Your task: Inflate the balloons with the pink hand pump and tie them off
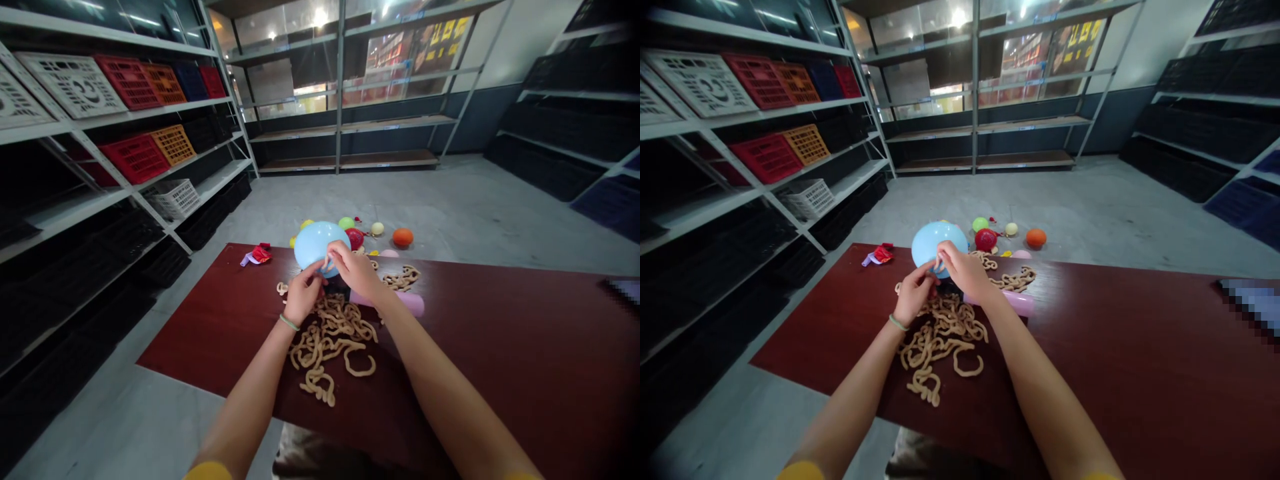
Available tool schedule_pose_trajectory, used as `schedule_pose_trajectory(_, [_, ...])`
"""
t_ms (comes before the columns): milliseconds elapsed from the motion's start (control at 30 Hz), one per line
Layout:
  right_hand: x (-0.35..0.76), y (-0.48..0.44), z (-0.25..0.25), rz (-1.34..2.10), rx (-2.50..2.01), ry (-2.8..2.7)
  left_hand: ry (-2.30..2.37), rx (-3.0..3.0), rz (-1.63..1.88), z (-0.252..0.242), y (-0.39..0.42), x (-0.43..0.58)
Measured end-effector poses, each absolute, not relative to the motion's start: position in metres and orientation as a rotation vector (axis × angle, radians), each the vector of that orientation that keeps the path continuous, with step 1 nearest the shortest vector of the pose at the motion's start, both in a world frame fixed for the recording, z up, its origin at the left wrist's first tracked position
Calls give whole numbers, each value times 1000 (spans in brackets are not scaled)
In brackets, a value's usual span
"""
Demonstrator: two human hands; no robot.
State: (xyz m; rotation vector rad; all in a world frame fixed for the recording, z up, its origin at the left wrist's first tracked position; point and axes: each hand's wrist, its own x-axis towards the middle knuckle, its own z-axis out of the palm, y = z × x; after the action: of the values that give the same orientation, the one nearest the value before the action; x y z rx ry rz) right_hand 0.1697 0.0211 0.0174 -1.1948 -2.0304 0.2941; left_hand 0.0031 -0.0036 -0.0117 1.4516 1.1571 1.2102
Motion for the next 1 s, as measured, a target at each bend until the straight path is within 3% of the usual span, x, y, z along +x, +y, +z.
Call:
schedule_pose_trajectory(267, [175, 27, 16, 452, -1150, -2023, 1011, 1174, 1066, -5, -3, 0])
schedule_pose_trajectory(467, [173, 23, 26, 806, -928, -1875, 1052, 1145, 1129, -11, 0, 0])
schedule_pose_trajectory(600, [170, 20, 32, 949, -866, -1801, 1217, 1453, 1148, -12, -3, 1])
schedule_pose_trajectory(800, [161, 9, 43, 862, -931, -1905, 1357, 2220, 1143, -19, -7, 1])
schedule_pose_trajectory(1000, [152, -3, 53, 812, -880, -2084, 1378, 2284, 1238, -26, -5, -1])
